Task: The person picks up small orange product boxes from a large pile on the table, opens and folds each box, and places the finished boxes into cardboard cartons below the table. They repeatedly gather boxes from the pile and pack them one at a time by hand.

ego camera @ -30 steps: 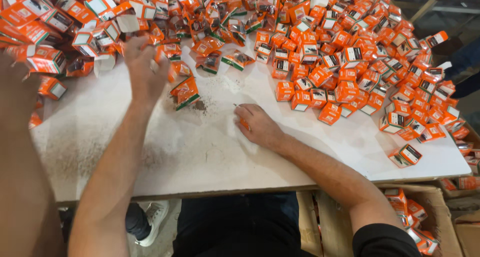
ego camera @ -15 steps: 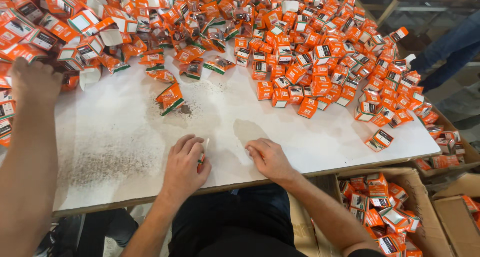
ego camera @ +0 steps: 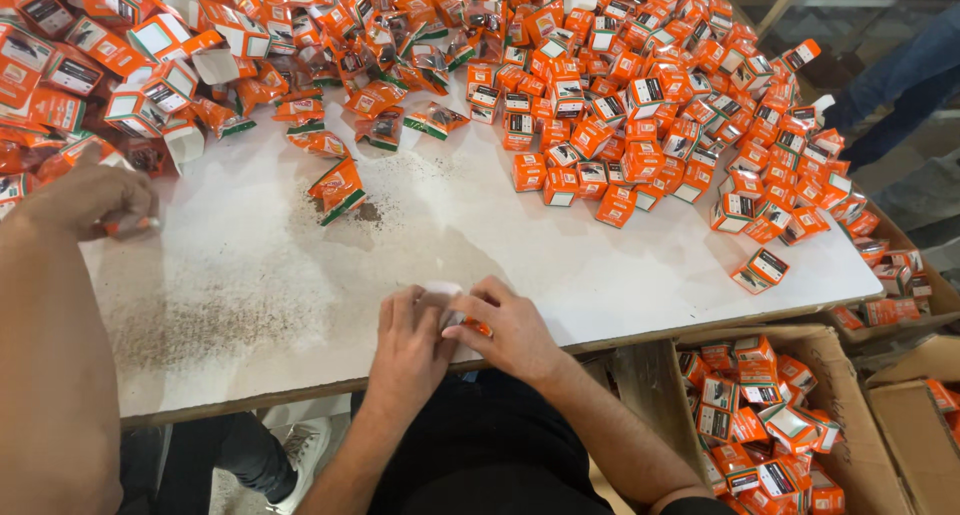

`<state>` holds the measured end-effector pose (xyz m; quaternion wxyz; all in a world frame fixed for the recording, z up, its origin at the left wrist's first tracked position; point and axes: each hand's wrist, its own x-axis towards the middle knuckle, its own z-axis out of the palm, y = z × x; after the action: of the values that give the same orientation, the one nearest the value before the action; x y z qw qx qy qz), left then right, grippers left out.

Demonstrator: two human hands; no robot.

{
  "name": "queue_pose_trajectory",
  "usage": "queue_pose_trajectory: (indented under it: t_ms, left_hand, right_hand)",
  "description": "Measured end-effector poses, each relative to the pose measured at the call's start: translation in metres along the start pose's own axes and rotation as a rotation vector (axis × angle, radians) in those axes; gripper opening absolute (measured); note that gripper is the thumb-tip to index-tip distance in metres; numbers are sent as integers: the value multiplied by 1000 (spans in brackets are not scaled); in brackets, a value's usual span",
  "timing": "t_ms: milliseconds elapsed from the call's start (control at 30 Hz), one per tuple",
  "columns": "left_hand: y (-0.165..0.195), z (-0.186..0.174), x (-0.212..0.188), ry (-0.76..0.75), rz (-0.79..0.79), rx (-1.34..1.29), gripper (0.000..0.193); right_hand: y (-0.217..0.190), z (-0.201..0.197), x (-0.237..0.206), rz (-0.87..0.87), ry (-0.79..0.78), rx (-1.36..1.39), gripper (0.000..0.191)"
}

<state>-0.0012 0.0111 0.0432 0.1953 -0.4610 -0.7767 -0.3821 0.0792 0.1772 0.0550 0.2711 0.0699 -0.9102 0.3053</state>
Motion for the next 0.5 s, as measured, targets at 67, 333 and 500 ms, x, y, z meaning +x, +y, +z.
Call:
queue_pose_trajectory:
  t_ms: [67,333,500]
  left_hand:
    - [-3,-7,1,-27,-24,-62,51]
    - [-8,-40,2,-373,25,-320,44]
    - [-13,-31,-2,-127,197,-42,36]
  right_hand:
    - [-7,-10,4,84,-44,14,36]
    - [-12,-16,1,125,34,122,20]
    - [-5,-12,-4,132,84,85,12]
